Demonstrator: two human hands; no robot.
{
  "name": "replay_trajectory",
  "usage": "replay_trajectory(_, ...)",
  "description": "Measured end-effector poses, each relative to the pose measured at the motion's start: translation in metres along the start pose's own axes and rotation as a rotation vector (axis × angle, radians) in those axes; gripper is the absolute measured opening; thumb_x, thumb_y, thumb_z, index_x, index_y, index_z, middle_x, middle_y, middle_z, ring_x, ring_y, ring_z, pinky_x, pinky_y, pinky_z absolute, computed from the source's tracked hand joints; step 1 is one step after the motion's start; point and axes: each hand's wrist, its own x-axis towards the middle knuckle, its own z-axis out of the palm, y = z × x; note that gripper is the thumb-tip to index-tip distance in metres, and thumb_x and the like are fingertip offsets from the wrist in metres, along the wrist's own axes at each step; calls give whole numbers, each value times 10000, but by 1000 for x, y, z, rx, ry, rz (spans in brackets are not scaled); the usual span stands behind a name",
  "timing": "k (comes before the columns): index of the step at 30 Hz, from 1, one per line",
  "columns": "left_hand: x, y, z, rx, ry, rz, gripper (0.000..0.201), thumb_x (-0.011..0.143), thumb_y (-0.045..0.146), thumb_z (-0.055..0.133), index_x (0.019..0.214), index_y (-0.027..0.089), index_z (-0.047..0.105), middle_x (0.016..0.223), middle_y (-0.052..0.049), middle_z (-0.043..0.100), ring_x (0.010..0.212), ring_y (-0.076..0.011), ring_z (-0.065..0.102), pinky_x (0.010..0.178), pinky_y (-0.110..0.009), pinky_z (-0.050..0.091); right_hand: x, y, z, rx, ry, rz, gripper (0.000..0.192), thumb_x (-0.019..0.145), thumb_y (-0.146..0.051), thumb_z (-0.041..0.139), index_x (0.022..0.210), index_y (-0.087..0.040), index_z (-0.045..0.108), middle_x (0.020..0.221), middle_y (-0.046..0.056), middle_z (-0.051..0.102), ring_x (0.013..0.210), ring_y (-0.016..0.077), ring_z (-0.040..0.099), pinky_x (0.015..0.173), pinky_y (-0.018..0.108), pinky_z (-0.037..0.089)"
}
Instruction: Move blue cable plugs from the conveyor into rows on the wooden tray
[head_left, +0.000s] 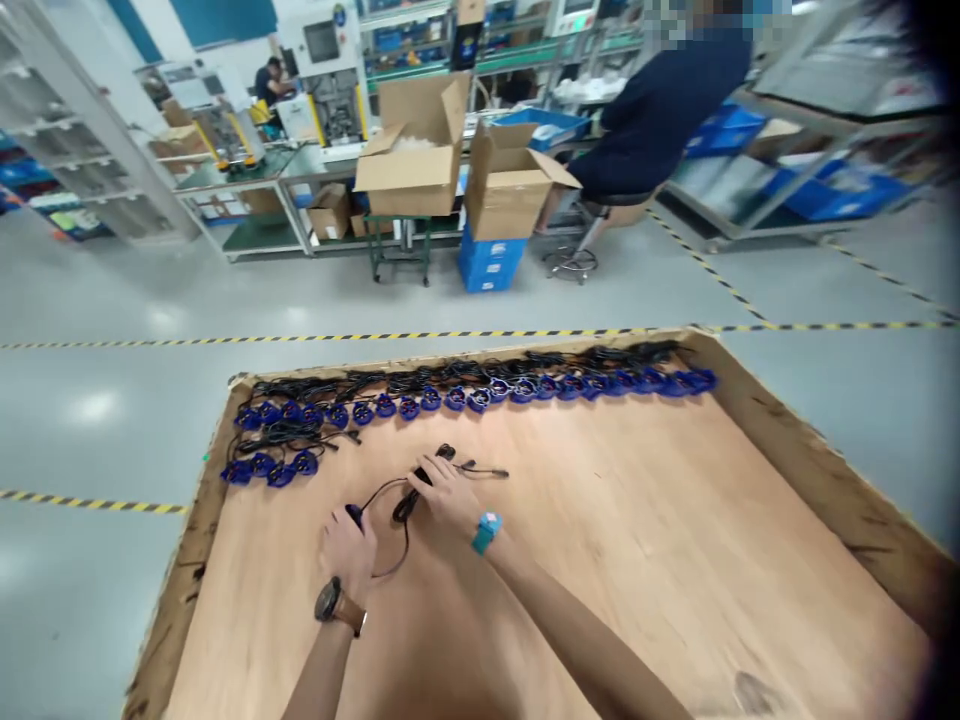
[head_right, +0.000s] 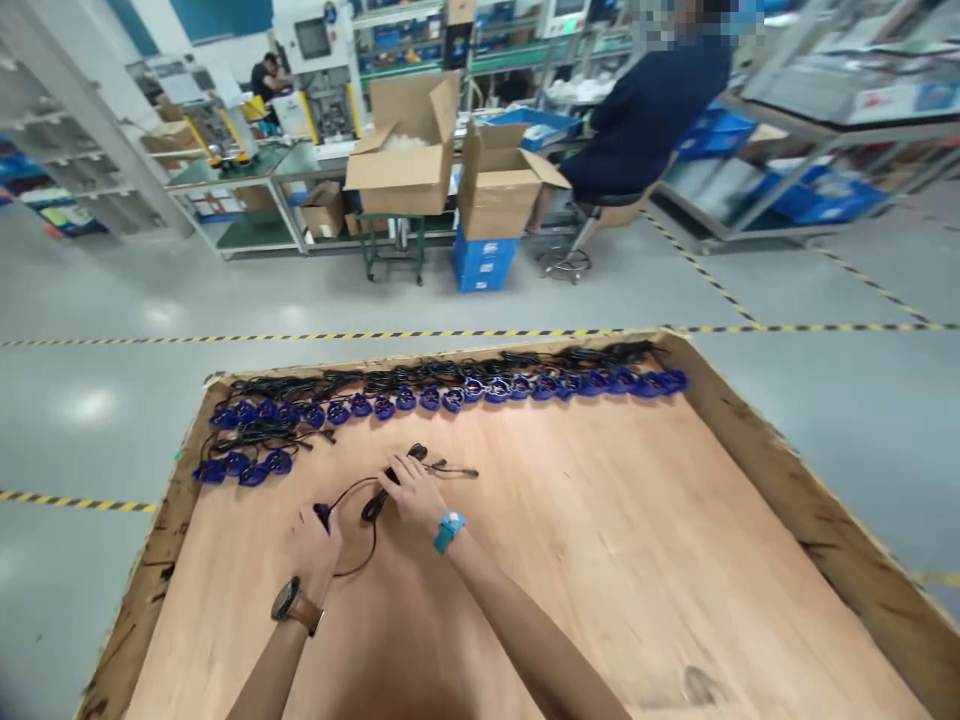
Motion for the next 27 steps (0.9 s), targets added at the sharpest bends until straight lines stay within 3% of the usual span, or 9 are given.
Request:
replay_trajectory(3, -7, -30, -1, -1, -4, -89, 382, 967, 475, 419, 1058, 121, 533, 1023, -163, 628, 931, -310, 644, 695, -383, 452, 5, -16, 2, 47, 23, -130, 440, 895, -74, 454, 1298, -136, 620, 1200, 157, 608, 1172, 281, 478, 1009, 470, 454)
replay_trajectory(6, -12, -47, 0, -3, -22, -130, 381, 968, 474, 412, 1046, 120, 530, 1028, -158, 622, 901, -304, 652, 676, -388, 462, 6, -13, -12, 85, -8, -182, 430, 911, -86, 422, 1291, -122, 621, 1080, 148, 636, 1033, 262, 515, 896, 449, 488)
replay_trajectory(10, -17, -66, 3, -29, 0, -69, 467, 964, 506, 401, 1073, 78, 553, 1055, -183, 623, 933, -325, 647, 738, -424, 507, 17, -2, -20, 2, -101, -150, 442, 895, -114, 458, 1304, -138, 624, 1138, 164, 627, 1094, 293, 516, 923, 484, 465)
replay_trajectory(12, -22, -82, 2, -80, 80, 106, 545, 957, 519, 417, 1199, 46, 541, 1227, -233, 593, 1124, -358, 596, 906, -473, 498, 24, 0, -13, -74, -130, -169, 488, 870, -90, 470, 1343, -101, 586, 1286, 188, 582, 1243, 323, 454, 1043, 516, 401)
replay_trajectory(14, -29, -101, 1, -122, 117, 401, 626, 951, 515, 436, 1385, 64, 451, 1447, -234, 478, 1352, -362, 449, 1078, -505, 413, 30, 1, -5, -129, -158, -261, 534, 861, -70, 462, 1390, -84, 532, 1402, 189, 518, 1345, 337, 376, 1125, 541, 316)
replay_trajectory(16, -38, -118, 1, -112, 79, 698, 708, 933, 534, 468, 1502, 129, 347, 1579, -196, 342, 1477, -354, 287, 1156, -536, 330, 34, 4, 3, -134, -212, -380, 547, 877, -90, 461, 1422, -107, 495, 1400, 174, 524, 1323, 331, 405, 1121, 551, 312)
replay_trajectory(18, -45, -129, 6, -62, 60, 860, 760, 914, 555, 497, 1536, 161, 311, 1627, -180, 251, 1514, -369, 195, 1170, -567, 298, 38, 10, 7, -119, -283, -445, 547, 893, -114, 462, 1440, -127, 471, 1306, 166, 576, 1201, 310, 493, 1038, 517, 396)
replay_trajectory(22, -44, -117, 31, -14, 178, 840, 736, 928, 535, 494, 1517, 118, 349, 1600, -193, 314, 1505, -364, 231, 1145, -557, 347, 56, 20, 16, -78, -309, -336, 524, 912, -66, 408, 1426, -139, 475, 1143, 145, 604, 1017, 260, 544, 887, 422, 482)
replay_trajectory(27, -15, -48, 57, -105, 258, 615, 667, 960, 400, 473, 1523, 79, 317, 1586, -217, 327, 1507, -368, 220, 1157, -573, 357, 112, 5, 26, 185, -232, -28, 432, 985, -181, 391, 1407, -152, 477, 1133, 139, 568, 1036, 243, 536, 915, 397, 512)
